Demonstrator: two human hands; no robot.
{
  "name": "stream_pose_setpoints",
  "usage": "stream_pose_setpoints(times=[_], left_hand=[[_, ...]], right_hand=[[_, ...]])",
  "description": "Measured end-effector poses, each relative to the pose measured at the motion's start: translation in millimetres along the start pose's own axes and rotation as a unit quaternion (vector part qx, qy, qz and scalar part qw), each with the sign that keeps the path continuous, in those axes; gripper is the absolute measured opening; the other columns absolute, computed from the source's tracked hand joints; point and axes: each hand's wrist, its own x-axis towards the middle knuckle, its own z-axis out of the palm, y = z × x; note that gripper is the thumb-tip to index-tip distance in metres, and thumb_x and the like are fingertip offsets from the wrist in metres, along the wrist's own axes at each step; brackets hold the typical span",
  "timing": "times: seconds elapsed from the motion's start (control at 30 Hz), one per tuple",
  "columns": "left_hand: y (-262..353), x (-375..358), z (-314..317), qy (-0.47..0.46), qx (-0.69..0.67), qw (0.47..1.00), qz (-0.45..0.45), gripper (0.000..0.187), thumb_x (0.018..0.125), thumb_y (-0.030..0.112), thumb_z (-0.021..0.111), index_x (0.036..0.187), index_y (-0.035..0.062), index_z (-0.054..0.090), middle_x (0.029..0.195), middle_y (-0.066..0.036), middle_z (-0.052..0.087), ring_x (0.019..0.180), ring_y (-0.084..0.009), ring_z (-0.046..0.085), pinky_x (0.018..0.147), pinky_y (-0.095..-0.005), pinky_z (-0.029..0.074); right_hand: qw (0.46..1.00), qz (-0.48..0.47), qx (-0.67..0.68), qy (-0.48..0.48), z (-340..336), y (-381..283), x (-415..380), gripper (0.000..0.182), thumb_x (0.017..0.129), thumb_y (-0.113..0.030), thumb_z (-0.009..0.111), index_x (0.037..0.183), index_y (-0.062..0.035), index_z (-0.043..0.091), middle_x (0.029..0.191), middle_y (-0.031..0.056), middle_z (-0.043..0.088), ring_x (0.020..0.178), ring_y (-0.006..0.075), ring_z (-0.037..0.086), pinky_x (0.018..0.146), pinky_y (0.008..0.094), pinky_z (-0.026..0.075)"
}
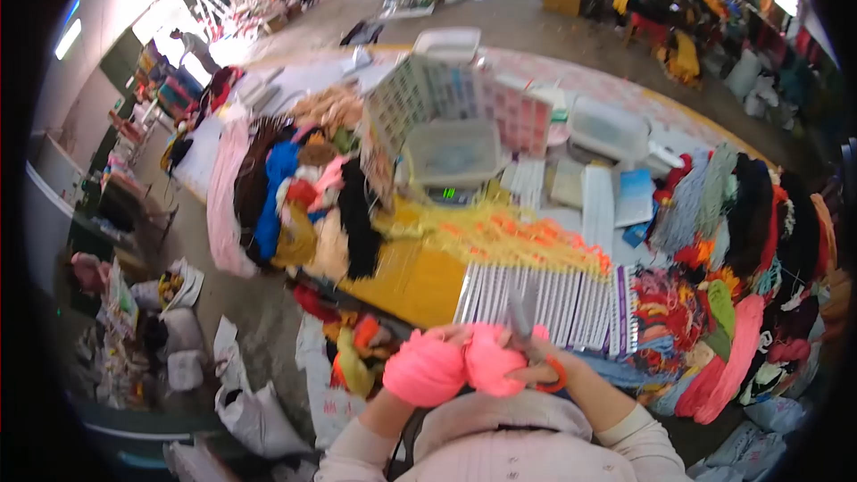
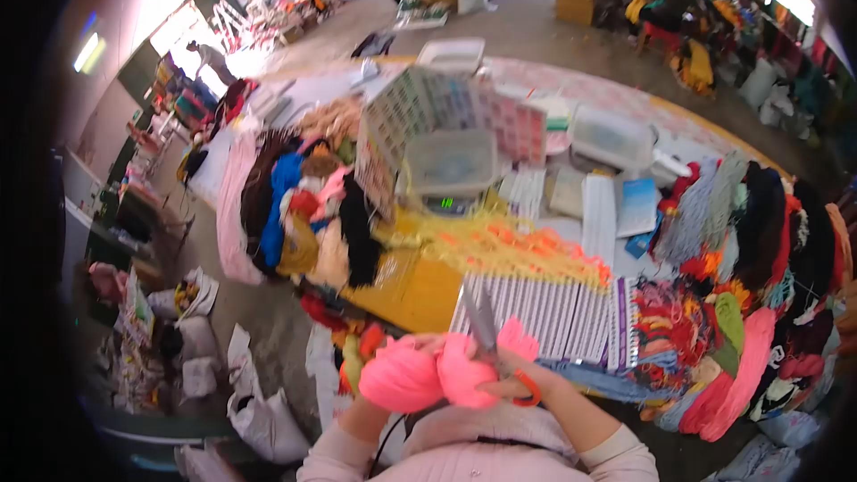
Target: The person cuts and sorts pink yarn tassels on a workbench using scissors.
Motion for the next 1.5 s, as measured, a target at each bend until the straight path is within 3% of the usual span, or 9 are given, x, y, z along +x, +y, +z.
stream_pose_setpoints(times=[0.13, 0.27, 0.33, 0.57, 0.67, 0.83, 1.27, 1.43, 1.5], left_hand=[[-29.9, 8.2, 33.4, -0.084, -0.26, 0.96, -0.061, 0.036, 0.08, 0.029, 0.038, 0.108, 0.0082, 0.046, 0.11, -0.007, 0.047, 0.103, -0.0187, 0.043, 0.089, -0.033, 0.031], [-0.4, 20.2, 21.6, -0.045, -0.862, 0.455, -0.219, 0.023, 0.08, 0.027, 0.046, 0.096, 0.0111, 0.052, 0.111, -0.014, 0.045, 0.104, -0.0272, 0.041, 0.09, -0.0413, 0.031], [5.2, 30.1, 20.7, -0.063, -0.867, 0.456, -0.193, 0.019, 0.082, 0.024, 0.043, 0.093, 0.0109, 0.052, 0.114, -0.016, 0.041, 0.107, -0.0312, 0.037, 0.092, -0.0455, 0.028], [51.1, 62.3, 25.8, -0.04, -0.796, 0.596, -0.099, 0.024, 0.081, 0.02, 0.044, 0.09, -0.0007, 0.051, 0.102, -0.013, 0.05, 0.093, -0.0231, 0.047, 0.081, -0.0339, 0.038], [36.7, 70.3, 43.4, -0.056, -0.795, 0.601, -0.063, 0.019, 0.079, 0.014, 0.046, 0.086, -0.0016, 0.054, 0.105, -0.013, 0.05, 0.093, -0.0211, 0.048, 0.08, -0.0321, 0.039], [47.5, 94.1, 54.3, -0.043, -0.776, 0.628, -0.029, 0.009, 0.078, 0.009, 0.048, 0.077, 0.0016, 0.053, 0.115, -0.017, 0.042, 0.103, -0.0275, 0.041, 0.087, -0.0401, 0.033], [65.3, 97.5, 62.8, -0.043, -0.729, 0.676, -0.1, 0.007, 0.077, 0.007, 0.05, 0.072, 0.002, 0.051, 0.114, -0.018, 0.042, 0.104, -0.03, 0.041, 0.085, -0.0431, 0.036], [66.3, 100.0, 80.1, -0.082, -0.793, 0.598, -0.081, 0.019, 0.081, 0.009, 0.042, 0.093, -0.0035, 0.05, 0.119, -0.014, 0.039, 0.093, -0.0173, 0.045, 0.078, -0.026, 0.039], [116.1, 101.5, 60.2, -0.067, -0.766, 0.627, -0.128, 0.032, 0.083, 0.02, 0.036, 0.1, -0.0046, 0.046, 0.119, -0.017, 0.038, 0.1, -0.0228, 0.041, 0.085, -0.0339, 0.035]], right_hand=[[0.997, 0.035, -0.049, 0.041, -8.2, -11.3, -10.8, 0.048, 0.067, -0.011, 0.063, 0.106, -0.0069, 0.034, 0.093, 0.003, 0.04, 0.068, 0.0085, 0.04, 0.057, 0.0217, 0.033], [0.991, 0.035, -0.056, 0.117, -21.7, -12.7, -30.5, 0.052, 0.068, -0.013, 0.062, 0.112, -0.0038, 0.035, 0.1, 0.0064, 0.044, 0.085, 0.0141, 0.042, 0.076, 0.0283, 0.037], [0.958, -0.144, -0.166, 0.185, -35.3, 20.0, -36.2, 0.05, 0.068, -0.013, 0.063, 0.109, -0.0036, 0.036, 0.092, 0.0059, 0.044, 0.08, 0.0133, 0.042, 0.069, 0.0277, 0.038], [0.801, -0.153, -0.118, 0.567, -53.1, 35.6, -91.5, 0.046, 0.062, -0.008, 0.065, 0.098, -0.0069, 0.036, 0.08, 0.0021, 0.039, 0.07, 0.0097, 0.039, 0.059, 0.0232, 0.036], [0.858, -0.159, -0.141, 0.468, -52.3, 16.1, -115.9, 0.044, 0.066, -0.012, 0.06, 0.101, -0.0087, 0.034, 0.077, 0.001, 0.039, 0.064, 0.0086, 0.039, 0.057, 0.0215, 0.035], [0.97, -0.023, 0.219, 0.107, -26.4, -12.0, -129.6, 0.042, 0.077, -0.04, 0.044, 0.102, -0.0072, 0.037, 0.068, -0.0005, 0.041, 0.06, 0.006, 0.039, 0.052, 0.0178, 0.032], [0.976, 0.056, 0.199, 0.063, -46.6, -12.8, -125.7, 0.038, 0.083, -0.042, 0.033, 0.096, -0.007, 0.041, 0.066, -0.0018, 0.041, 0.055, 0.004, 0.037, 0.049, 0.0171, 0.031], [0.964, 0.045, 0.223, 0.136, -58.9, -13.6, -121.4, 0.037, 0.082, -0.042, 0.034, 0.084, -0.0064, 0.045, 0.054, -0.001, 0.04, 0.044, 0.0047, 0.036, 0.038, 0.0178, 0.027], [0.938, 0.029, 0.284, 0.195, -71.1, -2.7, -127.0, 0.043, 0.08, -0.047, 0.038, 0.082, -0.0047, 0.048, 0.051, 0.0002, 0.043, 0.039, 0.0058, 0.036, 0.035, 0.0185, 0.028]])
